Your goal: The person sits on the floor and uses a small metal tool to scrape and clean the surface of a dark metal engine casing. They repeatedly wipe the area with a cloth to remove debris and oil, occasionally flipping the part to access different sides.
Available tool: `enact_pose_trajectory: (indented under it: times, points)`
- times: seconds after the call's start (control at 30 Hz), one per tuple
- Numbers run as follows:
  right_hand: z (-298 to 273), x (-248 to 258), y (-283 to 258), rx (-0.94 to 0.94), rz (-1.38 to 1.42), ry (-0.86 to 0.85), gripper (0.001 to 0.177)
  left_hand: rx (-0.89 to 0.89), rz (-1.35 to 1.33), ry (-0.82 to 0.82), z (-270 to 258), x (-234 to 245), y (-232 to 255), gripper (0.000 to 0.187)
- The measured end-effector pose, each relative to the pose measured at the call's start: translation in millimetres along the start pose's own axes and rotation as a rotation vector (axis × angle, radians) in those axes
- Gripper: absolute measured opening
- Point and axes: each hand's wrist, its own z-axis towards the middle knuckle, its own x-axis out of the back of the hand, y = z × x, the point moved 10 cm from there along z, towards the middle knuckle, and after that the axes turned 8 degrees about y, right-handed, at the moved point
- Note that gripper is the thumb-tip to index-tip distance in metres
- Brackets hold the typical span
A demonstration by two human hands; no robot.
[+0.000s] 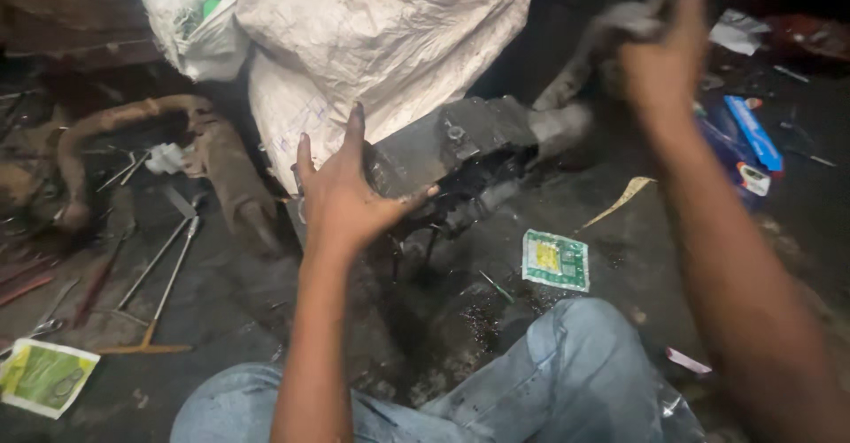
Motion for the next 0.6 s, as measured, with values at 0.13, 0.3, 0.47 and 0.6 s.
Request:
enact_pose_trajectory:
  times: [0.13,0.3,0.47,0.6]
  points:
    - [-68,-128,-46,0.314,0.019,-0.544,0.054,-0.086,-0.027,0.090,-3,6,9,0.134]
    - [-104,-112,-57,0.349,0.093,-0.741,0.037,-0.021,0.016,0.044,-1,5,2,0.137]
    - [-110,-28,-2,0.170,0.300,-0.619,0.049,-0.025,0.074,0.118,-1,10,-7,0.130]
    - [-86,25,53,-0.256,0.619,-0.154,0.043,-0.026,0.104,0.107,6,5,-10,0.129]
